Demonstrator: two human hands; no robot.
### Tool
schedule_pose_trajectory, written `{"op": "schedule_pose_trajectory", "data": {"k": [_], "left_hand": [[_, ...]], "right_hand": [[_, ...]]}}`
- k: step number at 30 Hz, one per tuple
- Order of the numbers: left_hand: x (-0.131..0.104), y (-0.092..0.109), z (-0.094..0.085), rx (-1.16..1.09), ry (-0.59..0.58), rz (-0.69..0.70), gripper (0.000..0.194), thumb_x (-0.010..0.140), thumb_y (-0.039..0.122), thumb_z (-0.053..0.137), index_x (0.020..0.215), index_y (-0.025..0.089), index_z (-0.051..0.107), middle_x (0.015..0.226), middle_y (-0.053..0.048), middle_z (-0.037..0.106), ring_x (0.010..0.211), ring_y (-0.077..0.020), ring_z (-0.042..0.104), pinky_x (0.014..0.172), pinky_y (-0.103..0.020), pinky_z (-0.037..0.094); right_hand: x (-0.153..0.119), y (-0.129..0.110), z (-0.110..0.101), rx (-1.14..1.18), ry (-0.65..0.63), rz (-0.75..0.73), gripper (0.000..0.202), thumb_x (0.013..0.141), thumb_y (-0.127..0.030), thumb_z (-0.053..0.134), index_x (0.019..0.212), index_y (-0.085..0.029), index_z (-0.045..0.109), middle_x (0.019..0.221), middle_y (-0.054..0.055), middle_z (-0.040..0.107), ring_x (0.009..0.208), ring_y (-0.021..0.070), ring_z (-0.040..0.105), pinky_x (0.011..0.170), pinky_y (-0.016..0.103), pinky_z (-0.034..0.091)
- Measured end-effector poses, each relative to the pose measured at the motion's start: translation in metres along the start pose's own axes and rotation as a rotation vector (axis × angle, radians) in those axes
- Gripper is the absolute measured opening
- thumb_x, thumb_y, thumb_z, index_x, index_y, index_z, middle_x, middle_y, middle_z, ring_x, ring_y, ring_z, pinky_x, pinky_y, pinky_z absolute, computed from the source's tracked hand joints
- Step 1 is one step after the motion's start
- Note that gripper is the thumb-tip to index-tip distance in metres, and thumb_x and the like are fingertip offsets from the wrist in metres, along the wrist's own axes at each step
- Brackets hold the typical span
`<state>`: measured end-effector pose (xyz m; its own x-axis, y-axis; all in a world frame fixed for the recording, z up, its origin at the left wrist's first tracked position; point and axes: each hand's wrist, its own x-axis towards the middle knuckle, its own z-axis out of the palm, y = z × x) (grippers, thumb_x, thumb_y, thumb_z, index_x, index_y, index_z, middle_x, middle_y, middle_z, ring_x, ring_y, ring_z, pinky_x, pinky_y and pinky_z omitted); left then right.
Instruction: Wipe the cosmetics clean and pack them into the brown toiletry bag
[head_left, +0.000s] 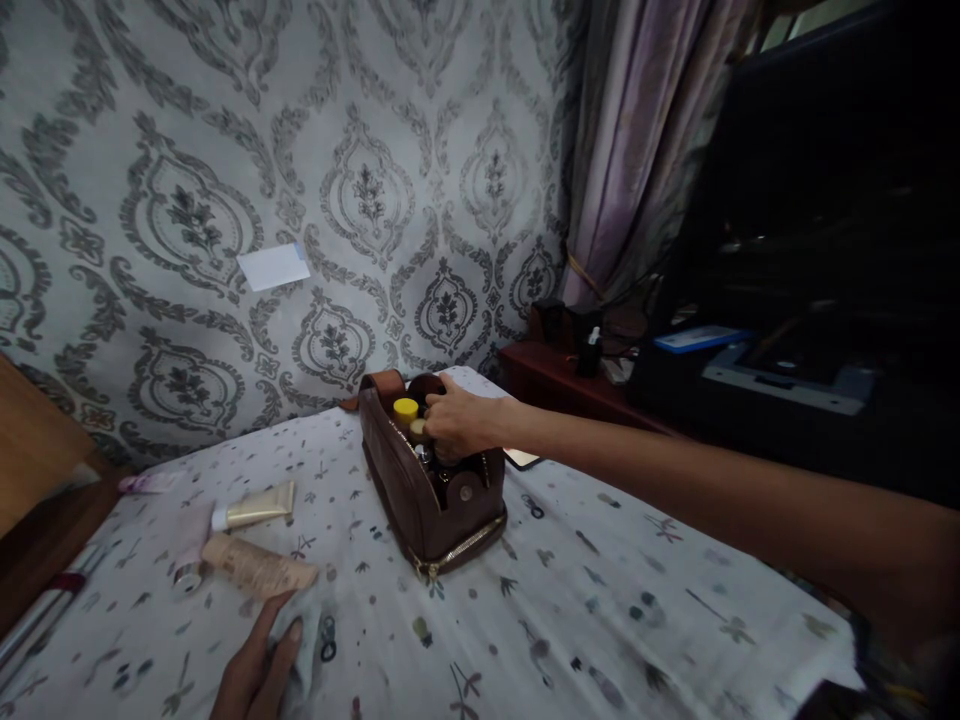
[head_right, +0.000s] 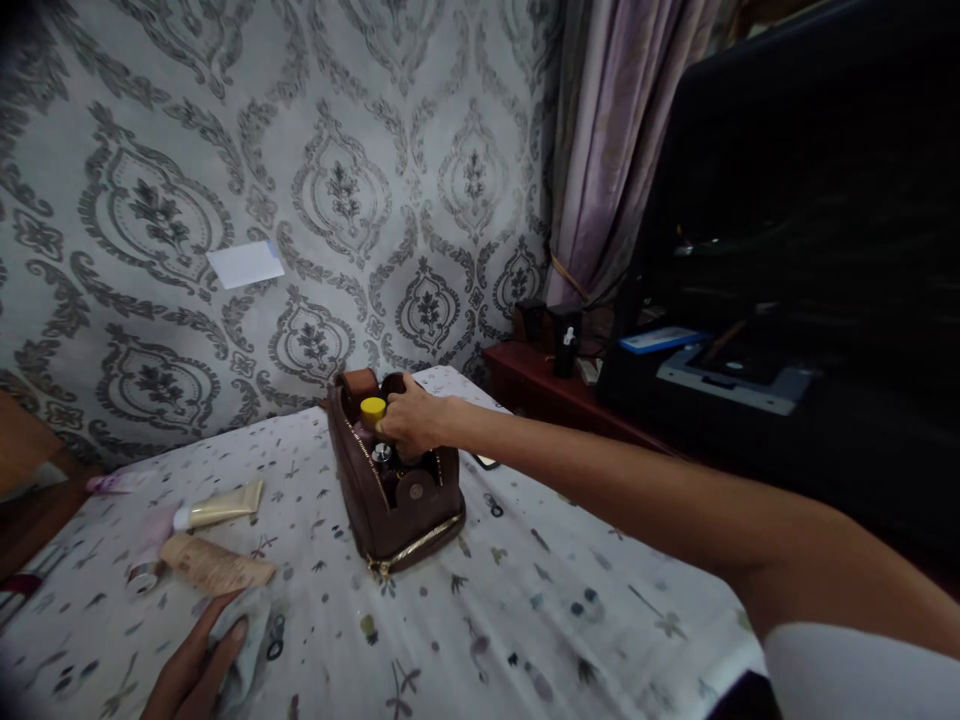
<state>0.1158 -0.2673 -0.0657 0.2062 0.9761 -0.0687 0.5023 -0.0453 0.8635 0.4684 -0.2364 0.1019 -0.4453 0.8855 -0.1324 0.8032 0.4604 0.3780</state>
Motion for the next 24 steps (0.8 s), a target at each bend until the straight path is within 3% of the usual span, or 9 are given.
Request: {"op": "schedule_pose_trajectory", "data": {"k": [9, 15, 20, 24], "left_hand": [[0.002, -0.008, -0.003, 0.073, -0.004, 0.016, 0.069, 0.078, 0.064, 0.054, 0.129, 0.017, 0.061, 0.132, -0.006, 0.066, 0.132, -0.0279, 0.053, 0.108, -0.031, 0.044], [-0.002, 0.005, -0.002, 0.075, -0.029, -0.047, 0.065, 0.081, 0.065, 0.050, 0.126, 0.020, 0.063, 0.125, -0.006, 0.070, 0.125, -0.0289, 0.059, 0.091, -0.029, 0.057], [0.000, -0.004, -0.003, 0.072, -0.008, -0.005, 0.063, 0.080, 0.063, 0.055, 0.125, 0.020, 0.064, 0.132, -0.005, 0.066, 0.131, -0.0285, 0.053, 0.104, -0.032, 0.048], [0.003, -0.012, -0.003, 0.056, -0.002, 0.028, 0.061, 0.079, 0.061, 0.059, 0.124, 0.020, 0.065, 0.128, -0.005, 0.068, 0.130, -0.0294, 0.054, 0.104, -0.033, 0.048]], "right_hand": [[0.003, 0.002, 0.003, -0.009, 0.013, -0.020, 0.014, 0.082, -0.022, 0.057, 0.089, -0.017, 0.068, 0.084, 0.009, 0.066, 0.097, 0.0281, 0.055, 0.090, 0.046, 0.024], [0.005, 0.002, 0.010, -0.035, 0.055, -0.021, 0.021, 0.087, -0.023, 0.052, 0.100, -0.014, 0.066, 0.088, 0.012, 0.067, 0.093, 0.0272, 0.059, 0.090, 0.047, 0.023], [0.004, 0.000, 0.006, -0.030, 0.055, -0.007, 0.023, 0.090, -0.020, 0.049, 0.105, -0.013, 0.063, 0.087, 0.012, 0.067, 0.091, 0.0264, 0.059, 0.090, 0.046, 0.023], [0.003, -0.001, 0.004, -0.034, 0.042, 0.000, 0.025, 0.090, -0.021, 0.050, 0.109, -0.012, 0.062, 0.087, 0.011, 0.068, 0.092, 0.0261, 0.060, 0.089, 0.045, 0.024]]}}
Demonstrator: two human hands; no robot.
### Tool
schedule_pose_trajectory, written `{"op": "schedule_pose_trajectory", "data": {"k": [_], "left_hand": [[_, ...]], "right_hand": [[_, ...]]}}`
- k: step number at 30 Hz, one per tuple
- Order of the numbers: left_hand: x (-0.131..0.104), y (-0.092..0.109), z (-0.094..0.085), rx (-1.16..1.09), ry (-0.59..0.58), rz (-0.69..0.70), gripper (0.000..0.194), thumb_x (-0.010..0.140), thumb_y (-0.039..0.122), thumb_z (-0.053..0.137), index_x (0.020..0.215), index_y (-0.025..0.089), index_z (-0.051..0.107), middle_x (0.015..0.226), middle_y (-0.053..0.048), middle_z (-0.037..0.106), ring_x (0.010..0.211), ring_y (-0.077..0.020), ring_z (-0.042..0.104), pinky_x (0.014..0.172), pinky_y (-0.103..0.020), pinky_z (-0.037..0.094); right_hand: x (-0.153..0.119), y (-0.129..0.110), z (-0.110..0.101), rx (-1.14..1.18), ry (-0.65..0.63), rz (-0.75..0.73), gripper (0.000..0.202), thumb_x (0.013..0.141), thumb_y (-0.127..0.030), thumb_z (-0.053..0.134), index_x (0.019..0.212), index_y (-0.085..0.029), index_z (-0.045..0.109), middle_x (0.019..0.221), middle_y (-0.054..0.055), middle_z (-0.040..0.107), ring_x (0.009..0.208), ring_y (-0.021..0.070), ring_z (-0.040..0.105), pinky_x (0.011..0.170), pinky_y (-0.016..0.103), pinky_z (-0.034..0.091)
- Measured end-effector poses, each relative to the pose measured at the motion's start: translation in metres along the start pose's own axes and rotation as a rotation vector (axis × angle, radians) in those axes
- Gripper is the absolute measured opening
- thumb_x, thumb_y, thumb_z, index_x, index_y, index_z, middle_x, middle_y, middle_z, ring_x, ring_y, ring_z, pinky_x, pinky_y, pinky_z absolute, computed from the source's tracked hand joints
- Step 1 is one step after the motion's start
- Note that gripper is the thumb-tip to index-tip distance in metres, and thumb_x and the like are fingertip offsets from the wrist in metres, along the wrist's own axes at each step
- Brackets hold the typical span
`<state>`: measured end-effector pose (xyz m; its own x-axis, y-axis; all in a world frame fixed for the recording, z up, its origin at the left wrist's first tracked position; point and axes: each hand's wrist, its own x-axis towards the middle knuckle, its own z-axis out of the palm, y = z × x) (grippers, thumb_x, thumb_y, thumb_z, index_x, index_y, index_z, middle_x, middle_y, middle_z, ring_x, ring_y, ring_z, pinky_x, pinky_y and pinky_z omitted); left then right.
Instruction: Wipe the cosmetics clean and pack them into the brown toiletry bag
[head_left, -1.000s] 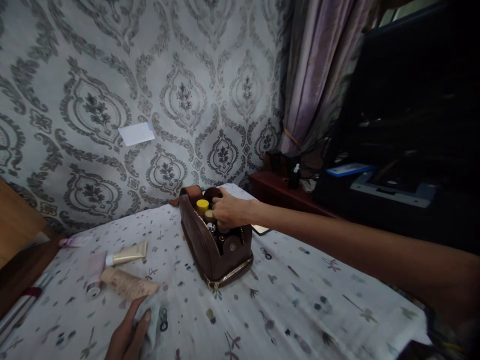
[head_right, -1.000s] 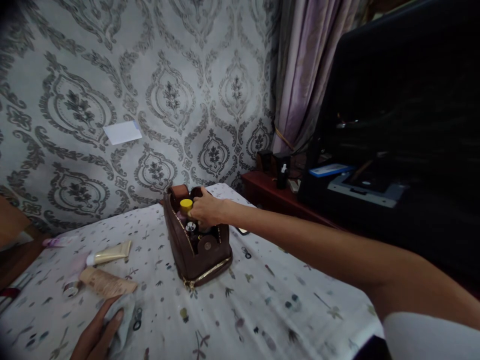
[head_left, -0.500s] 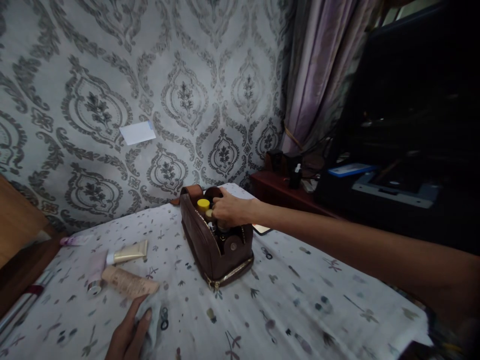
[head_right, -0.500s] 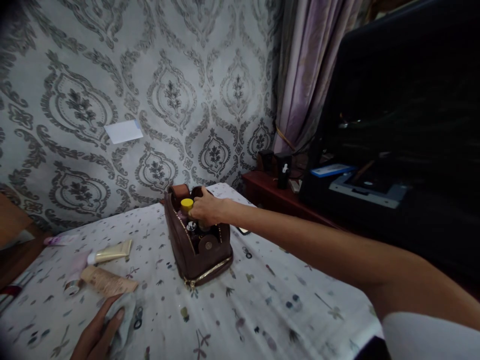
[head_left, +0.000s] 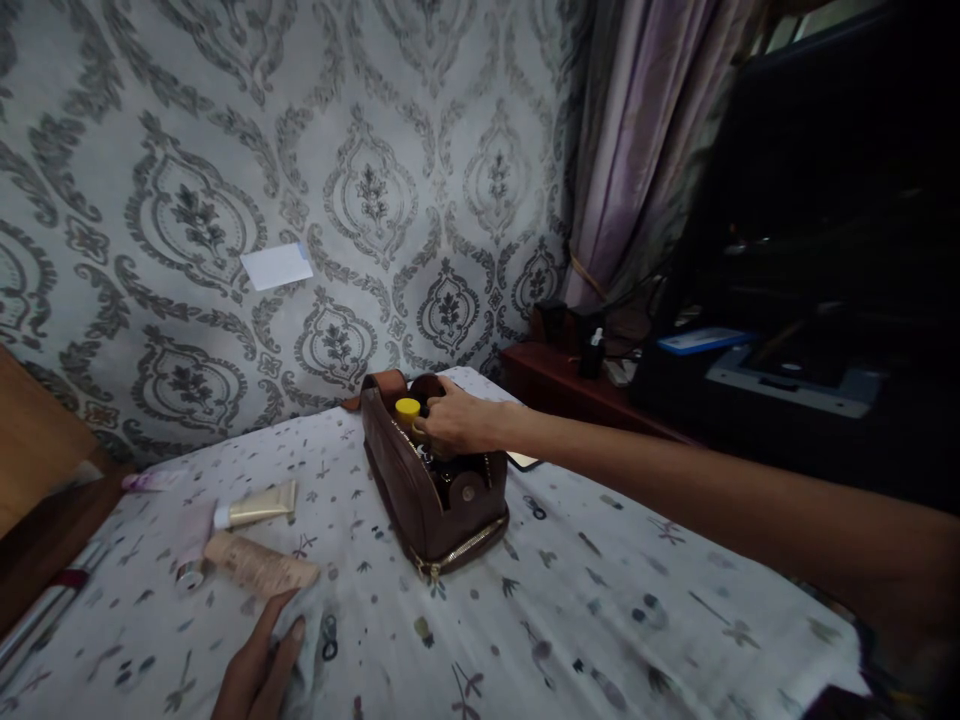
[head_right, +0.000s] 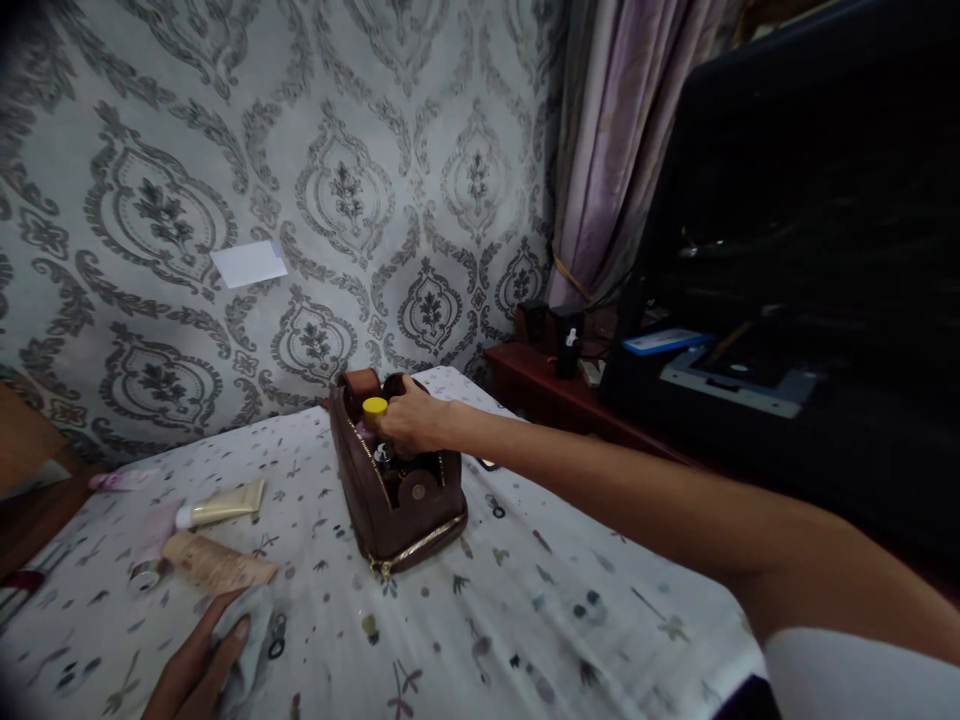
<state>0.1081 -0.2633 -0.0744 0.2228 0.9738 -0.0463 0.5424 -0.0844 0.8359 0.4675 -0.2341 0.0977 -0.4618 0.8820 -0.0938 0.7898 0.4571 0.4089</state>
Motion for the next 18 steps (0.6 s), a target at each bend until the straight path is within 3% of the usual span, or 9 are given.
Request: {"op": "schedule_pose_trajectory", "data": {"k": [6, 12, 15, 18], "left_hand": [[0.000, -0.002, 0.000, -0.014, 0.006, 0.036, 0.059, 0.079, 0.059, 0.060, 0.123, 0.020, 0.065, 0.125, -0.005, 0.070, 0.125, -0.0294, 0.058, 0.102, -0.033, 0.050], [-0.001, -0.003, 0.004, -0.014, 0.011, 0.026, 0.064, 0.081, 0.063, 0.053, 0.126, 0.019, 0.063, 0.133, -0.004, 0.065, 0.133, -0.0268, 0.052, 0.111, -0.031, 0.040], [-0.006, 0.001, 0.010, -0.040, 0.100, 0.048, 0.061, 0.084, 0.063, 0.048, 0.124, 0.019, 0.064, 0.133, -0.005, 0.065, 0.132, -0.0265, 0.052, 0.112, -0.031, 0.039], [-0.008, 0.005, 0.014, -0.023, 0.144, 0.015, 0.063, 0.085, 0.065, 0.045, 0.126, 0.020, 0.062, 0.131, -0.005, 0.066, 0.126, -0.0280, 0.057, 0.106, -0.034, 0.045]], "right_hand": [[-0.001, -0.001, -0.005, 0.013, -0.010, -0.004, 0.023, 0.090, -0.027, 0.052, 0.104, -0.013, 0.064, 0.087, 0.012, 0.069, 0.088, 0.0263, 0.061, 0.086, 0.043, 0.026], [-0.009, 0.006, -0.016, 0.046, 0.035, 0.006, 0.018, 0.088, -0.026, 0.057, 0.100, -0.015, 0.066, 0.095, 0.012, 0.070, 0.092, 0.0256, 0.059, 0.088, 0.042, 0.027], [-0.016, 0.000, -0.023, 0.057, 0.175, 0.005, 0.016, 0.093, -0.027, 0.055, 0.099, -0.015, 0.064, 0.099, 0.012, 0.069, 0.099, 0.0257, 0.057, 0.095, 0.044, 0.027], [-0.022, -0.026, -0.029, 0.090, 0.410, -0.052, 0.018, 0.098, -0.028, 0.050, 0.093, -0.016, 0.062, 0.097, 0.009, 0.068, 0.099, 0.0234, 0.056, 0.099, 0.043, 0.029]]}}
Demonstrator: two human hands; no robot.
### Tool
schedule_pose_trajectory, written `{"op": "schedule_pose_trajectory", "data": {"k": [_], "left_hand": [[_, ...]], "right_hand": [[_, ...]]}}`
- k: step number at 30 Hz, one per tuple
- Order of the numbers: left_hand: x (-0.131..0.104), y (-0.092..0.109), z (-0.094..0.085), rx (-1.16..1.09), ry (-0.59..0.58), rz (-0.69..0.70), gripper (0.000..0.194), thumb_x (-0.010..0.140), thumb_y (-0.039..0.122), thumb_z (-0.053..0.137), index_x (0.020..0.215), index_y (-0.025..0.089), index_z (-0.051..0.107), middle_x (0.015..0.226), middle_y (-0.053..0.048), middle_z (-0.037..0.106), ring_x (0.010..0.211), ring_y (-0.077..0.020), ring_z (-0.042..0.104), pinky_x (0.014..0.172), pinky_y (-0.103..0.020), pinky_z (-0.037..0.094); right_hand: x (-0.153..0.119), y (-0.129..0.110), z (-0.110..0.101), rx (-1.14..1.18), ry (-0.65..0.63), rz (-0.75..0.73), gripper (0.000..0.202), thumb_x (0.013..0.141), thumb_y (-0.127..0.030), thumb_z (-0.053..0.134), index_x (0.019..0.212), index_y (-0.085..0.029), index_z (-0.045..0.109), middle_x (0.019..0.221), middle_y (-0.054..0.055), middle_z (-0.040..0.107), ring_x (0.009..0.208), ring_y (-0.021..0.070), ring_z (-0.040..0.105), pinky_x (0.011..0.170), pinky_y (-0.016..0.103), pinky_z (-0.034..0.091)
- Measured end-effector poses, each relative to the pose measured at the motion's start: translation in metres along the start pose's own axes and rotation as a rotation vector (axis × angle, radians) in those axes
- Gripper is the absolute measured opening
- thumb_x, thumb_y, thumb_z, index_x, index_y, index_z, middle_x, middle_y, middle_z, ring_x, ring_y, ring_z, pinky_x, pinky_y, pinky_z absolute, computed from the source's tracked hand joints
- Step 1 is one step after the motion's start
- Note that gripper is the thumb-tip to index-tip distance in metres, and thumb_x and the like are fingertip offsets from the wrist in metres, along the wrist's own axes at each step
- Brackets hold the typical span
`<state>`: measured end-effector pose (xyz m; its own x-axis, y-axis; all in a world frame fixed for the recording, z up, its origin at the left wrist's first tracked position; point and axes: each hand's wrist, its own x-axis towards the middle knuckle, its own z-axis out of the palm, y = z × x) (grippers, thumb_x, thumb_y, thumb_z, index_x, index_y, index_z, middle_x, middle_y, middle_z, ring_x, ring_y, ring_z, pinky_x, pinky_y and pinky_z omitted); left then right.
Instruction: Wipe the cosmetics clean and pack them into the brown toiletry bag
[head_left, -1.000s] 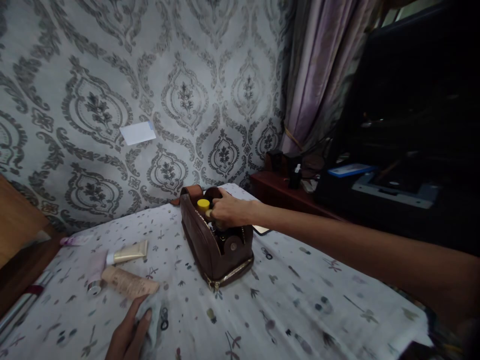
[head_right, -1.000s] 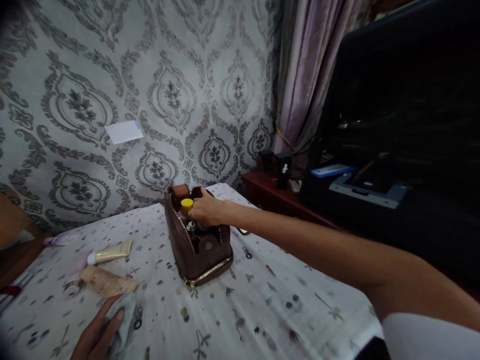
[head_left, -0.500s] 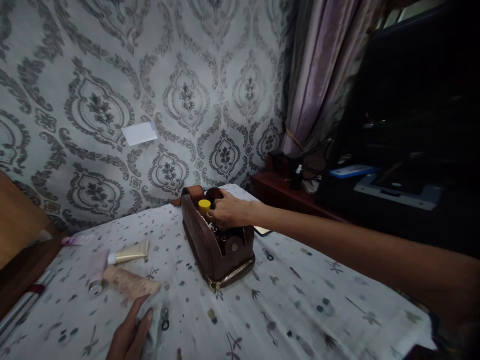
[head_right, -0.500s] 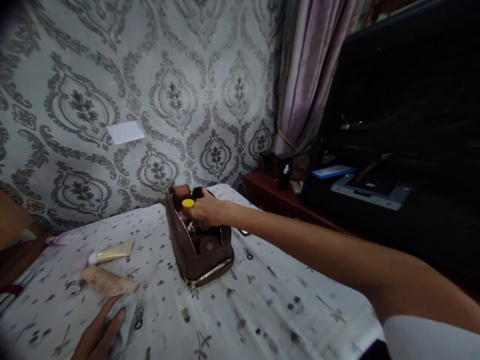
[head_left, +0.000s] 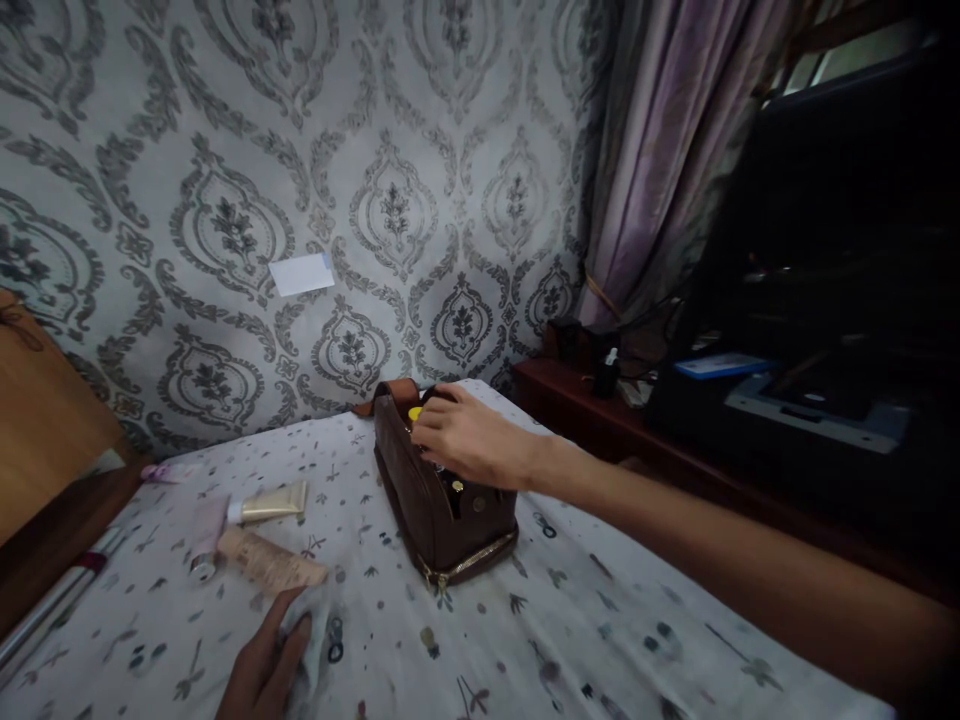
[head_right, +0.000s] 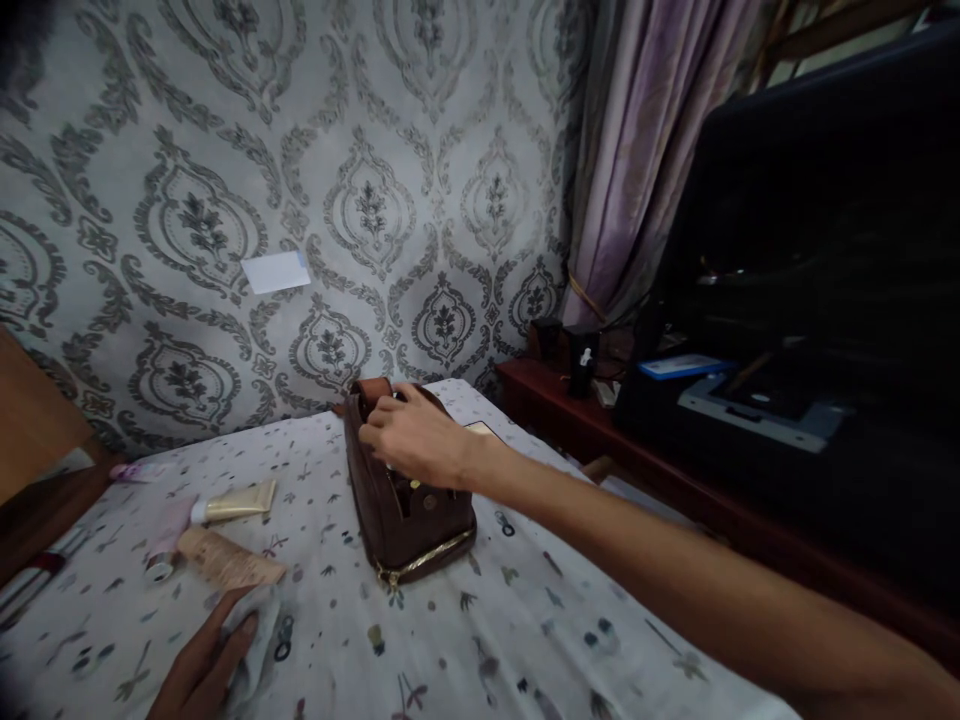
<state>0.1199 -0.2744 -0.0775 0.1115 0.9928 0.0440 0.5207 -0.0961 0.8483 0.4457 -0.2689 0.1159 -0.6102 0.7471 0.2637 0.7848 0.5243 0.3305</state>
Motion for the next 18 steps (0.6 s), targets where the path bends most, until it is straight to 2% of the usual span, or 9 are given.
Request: {"op": "schedule_pose_trajectory", "data": {"k": [2, 5, 10, 13, 16, 18], "left_hand": [[0.002, 0.001, -0.001, 0.002, -0.023, 0.002, 0.064, 0.084, 0.066, 0.046, 0.126, 0.020, 0.061, 0.130, -0.006, 0.067, 0.121, -0.0287, 0.060, 0.101, -0.035, 0.049], [0.006, 0.003, -0.006, -0.028, -0.079, 0.079, 0.063, 0.081, 0.068, 0.051, 0.118, 0.019, 0.065, 0.124, -0.007, 0.070, 0.118, -0.0295, 0.061, 0.103, -0.038, 0.047], [0.008, 0.005, -0.009, -0.114, -0.082, 0.132, 0.056, 0.079, 0.063, 0.055, 0.111, 0.020, 0.066, 0.114, -0.007, 0.073, 0.111, -0.0288, 0.064, 0.100, -0.039, 0.049], [0.008, 0.004, -0.007, -0.158, -0.068, 0.113, 0.053, 0.078, 0.061, 0.054, 0.112, 0.021, 0.065, 0.098, -0.005, 0.076, 0.094, -0.0266, 0.068, 0.089, -0.036, 0.054], [0.008, 0.007, -0.007, -0.192, -0.110, 0.134, 0.046, 0.079, 0.054, 0.052, 0.108, 0.020, 0.065, 0.079, -0.002, 0.072, 0.075, -0.0225, 0.064, 0.074, -0.032, 0.054], [0.007, 0.011, -0.008, -0.224, -0.139, 0.162, 0.041, 0.079, 0.048, 0.054, 0.106, 0.019, 0.065, 0.076, 0.000, 0.069, 0.073, -0.0204, 0.061, 0.071, -0.030, 0.052]], "right_hand": [[-0.001, -0.027, 0.001, 0.068, 0.128, -0.108, 0.019, 0.099, -0.027, 0.048, 0.089, -0.016, 0.061, 0.093, 0.008, 0.068, 0.098, 0.0215, 0.056, 0.097, 0.040, 0.033], [-0.002, -0.072, 0.009, 0.201, 0.250, -0.286, 0.014, 0.096, -0.017, 0.052, 0.086, -0.017, 0.061, 0.094, 0.006, 0.069, 0.096, 0.0177, 0.056, 0.090, 0.033, 0.040], [0.005, -0.133, 0.030, 0.387, 0.316, -0.421, 0.012, 0.093, -0.021, 0.057, 0.084, -0.019, 0.065, 0.100, 0.002, 0.071, 0.099, 0.0142, 0.059, 0.088, 0.026, 0.045], [0.016, -0.154, 0.041, 0.504, 0.322, -0.405, 0.008, 0.090, -0.025, 0.061, 0.089, -0.019, 0.066, 0.106, 0.001, 0.071, 0.105, 0.0135, 0.060, 0.091, 0.022, 0.045], [0.027, -0.166, 0.053, 0.602, 0.301, -0.377, 0.008, 0.091, -0.023, 0.060, 0.088, -0.017, 0.066, 0.095, 0.003, 0.072, 0.102, 0.0152, 0.061, 0.093, 0.022, 0.047], [0.033, -0.173, 0.065, 0.684, 0.310, -0.373, 0.013, 0.094, -0.020, 0.055, 0.086, -0.017, 0.065, 0.090, 0.004, 0.072, 0.100, 0.0166, 0.062, 0.094, 0.026, 0.049]]}}
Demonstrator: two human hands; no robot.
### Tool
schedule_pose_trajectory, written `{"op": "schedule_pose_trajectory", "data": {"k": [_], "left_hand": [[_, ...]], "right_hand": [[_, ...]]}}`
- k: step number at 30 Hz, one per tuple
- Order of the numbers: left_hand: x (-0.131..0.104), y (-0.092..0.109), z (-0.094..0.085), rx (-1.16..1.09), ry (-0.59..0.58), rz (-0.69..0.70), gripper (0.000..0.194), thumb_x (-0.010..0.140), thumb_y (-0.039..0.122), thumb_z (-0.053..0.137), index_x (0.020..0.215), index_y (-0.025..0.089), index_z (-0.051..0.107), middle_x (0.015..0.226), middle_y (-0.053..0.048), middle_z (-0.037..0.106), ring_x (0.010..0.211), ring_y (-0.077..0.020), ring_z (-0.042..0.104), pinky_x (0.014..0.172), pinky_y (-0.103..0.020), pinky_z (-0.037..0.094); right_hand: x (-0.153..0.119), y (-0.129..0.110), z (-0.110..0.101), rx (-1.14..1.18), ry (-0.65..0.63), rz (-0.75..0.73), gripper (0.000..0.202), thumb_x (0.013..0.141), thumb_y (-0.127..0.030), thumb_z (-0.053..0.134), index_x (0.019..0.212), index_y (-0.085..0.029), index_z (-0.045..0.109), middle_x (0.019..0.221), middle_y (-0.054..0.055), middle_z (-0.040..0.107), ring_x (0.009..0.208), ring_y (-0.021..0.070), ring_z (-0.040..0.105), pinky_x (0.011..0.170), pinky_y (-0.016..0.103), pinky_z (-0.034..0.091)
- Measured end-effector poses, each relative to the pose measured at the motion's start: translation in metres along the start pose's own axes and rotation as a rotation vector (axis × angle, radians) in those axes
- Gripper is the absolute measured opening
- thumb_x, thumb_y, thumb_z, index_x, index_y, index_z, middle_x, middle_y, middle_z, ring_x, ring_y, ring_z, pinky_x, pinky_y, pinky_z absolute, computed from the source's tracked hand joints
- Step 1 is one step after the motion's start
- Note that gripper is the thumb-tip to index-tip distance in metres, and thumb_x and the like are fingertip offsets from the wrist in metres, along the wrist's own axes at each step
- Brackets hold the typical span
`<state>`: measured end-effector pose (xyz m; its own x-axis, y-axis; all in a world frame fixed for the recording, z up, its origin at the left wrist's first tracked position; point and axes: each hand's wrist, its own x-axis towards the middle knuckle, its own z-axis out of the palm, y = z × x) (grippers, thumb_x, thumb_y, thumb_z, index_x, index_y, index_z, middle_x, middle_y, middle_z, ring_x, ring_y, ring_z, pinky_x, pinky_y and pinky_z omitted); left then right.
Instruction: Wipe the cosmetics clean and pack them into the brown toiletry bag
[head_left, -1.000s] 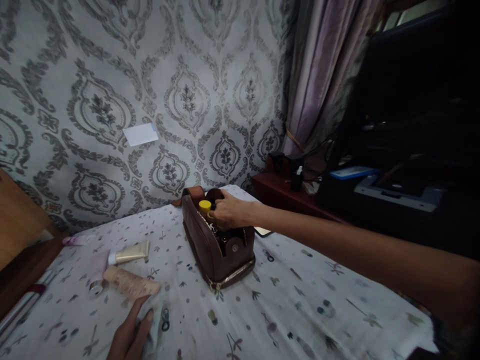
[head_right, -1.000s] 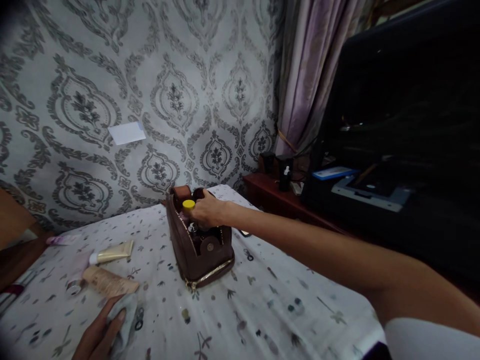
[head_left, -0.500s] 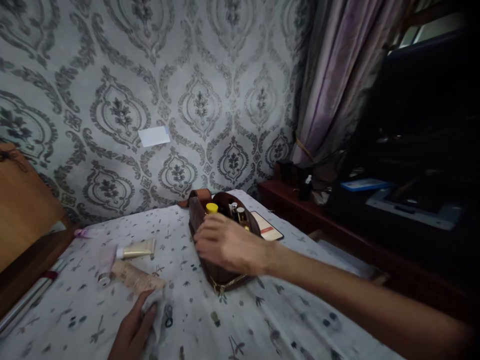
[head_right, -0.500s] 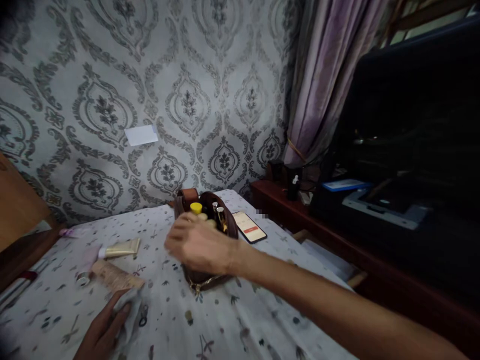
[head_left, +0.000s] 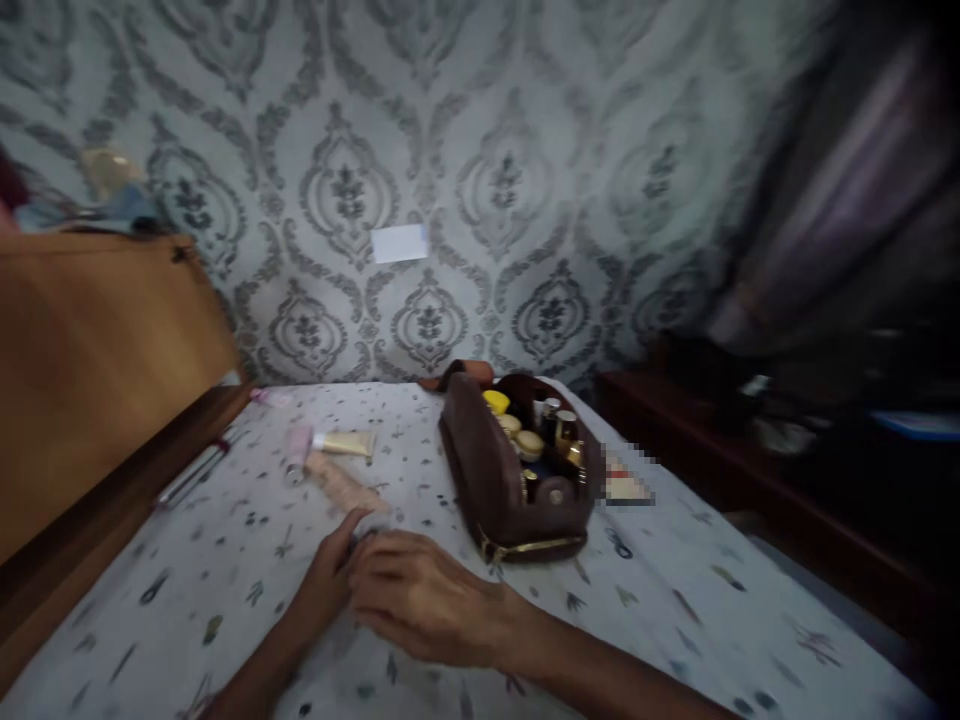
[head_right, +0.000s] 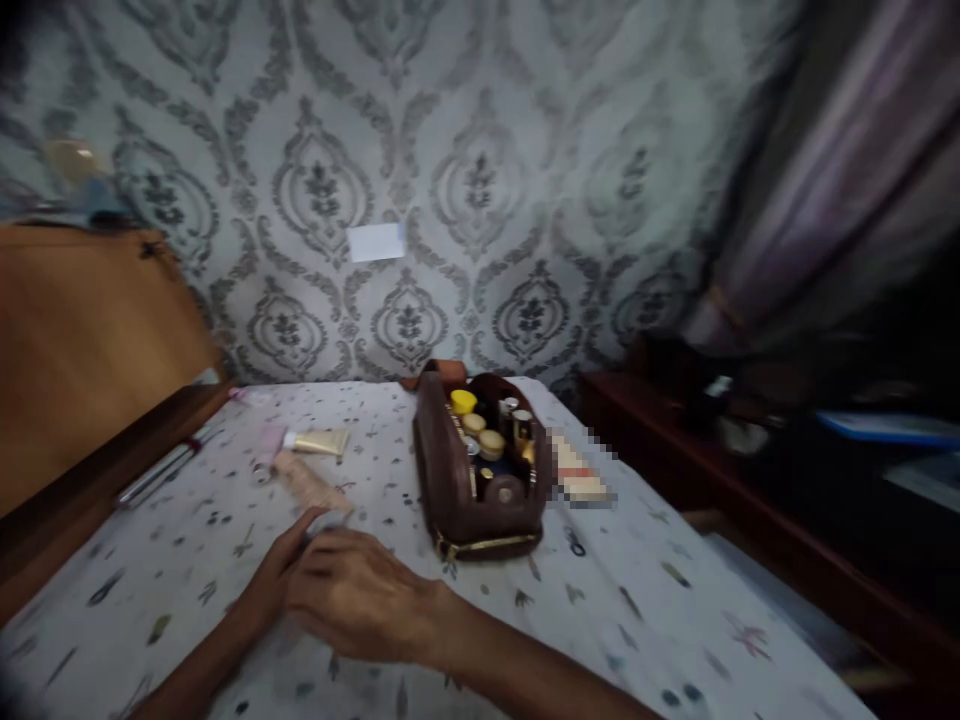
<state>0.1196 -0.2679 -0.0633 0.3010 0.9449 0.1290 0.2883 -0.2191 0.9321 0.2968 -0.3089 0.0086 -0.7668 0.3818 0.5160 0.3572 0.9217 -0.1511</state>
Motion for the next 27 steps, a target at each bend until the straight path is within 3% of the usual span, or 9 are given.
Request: {"op": "schedule_pose_trajectory", "data": {"k": [4, 7, 11, 17, 27], "left_hand": [[0.002, 0.005, -0.004, -0.034, -0.028, 0.079, 0.029, 0.081, 0.034, 0.052, 0.102, 0.018, 0.063, 0.085, -0.001, 0.068, 0.079, -0.0184, 0.058, 0.076, -0.028, 0.049], [0.003, 0.002, -0.007, -0.005, -0.013, 0.119, 0.029, 0.090, 0.037, 0.048, 0.106, 0.016, 0.061, 0.091, -0.003, 0.068, 0.087, -0.0195, 0.059, 0.082, -0.029, 0.047], [0.002, 0.001, -0.009, -0.032, -0.005, 0.140, 0.033, 0.095, 0.045, 0.046, 0.106, 0.017, 0.060, 0.097, -0.005, 0.067, 0.093, -0.0207, 0.060, 0.086, -0.030, 0.046], [0.002, 0.002, -0.012, -0.042, 0.013, 0.132, 0.033, 0.095, 0.046, 0.046, 0.103, 0.017, 0.060, 0.092, -0.003, 0.064, 0.086, -0.0189, 0.057, 0.079, -0.028, 0.045], [0.002, 0.002, -0.011, -0.039, 0.029, 0.148, 0.024, 0.095, 0.039, 0.047, 0.095, 0.018, 0.057, 0.084, 0.000, 0.062, 0.080, -0.0164, 0.056, 0.075, -0.026, 0.043]], "right_hand": [[-0.004, 0.012, 0.033, 0.181, 0.201, 0.083, 0.015, 0.096, -0.016, 0.049, 0.095, -0.017, 0.064, 0.099, 0.008, 0.071, 0.102, 0.0177, 0.063, 0.092, 0.032, 0.053], [-0.012, 0.022, 0.054, 0.201, 0.354, 0.142, 0.017, 0.094, -0.012, 0.052, 0.105, -0.019, 0.063, 0.107, 0.009, 0.070, 0.106, 0.0195, 0.063, 0.093, 0.037, 0.054], [-0.023, 0.032, 0.071, 0.179, 0.465, 0.243, 0.023, 0.094, -0.012, 0.054, 0.113, -0.022, 0.061, 0.110, 0.009, 0.070, 0.105, 0.0210, 0.064, 0.091, 0.038, 0.055], [-0.028, 0.038, 0.078, 0.140, 0.465, 0.326, 0.024, 0.094, -0.016, 0.052, 0.116, -0.022, 0.060, 0.114, 0.010, 0.067, 0.110, 0.0218, 0.063, 0.093, 0.038, 0.055], [-0.029, 0.037, 0.076, 0.133, 0.427, 0.330, 0.021, 0.094, -0.016, 0.051, 0.110, -0.022, 0.063, 0.110, 0.011, 0.068, 0.105, 0.0228, 0.065, 0.088, 0.038, 0.058]]}}
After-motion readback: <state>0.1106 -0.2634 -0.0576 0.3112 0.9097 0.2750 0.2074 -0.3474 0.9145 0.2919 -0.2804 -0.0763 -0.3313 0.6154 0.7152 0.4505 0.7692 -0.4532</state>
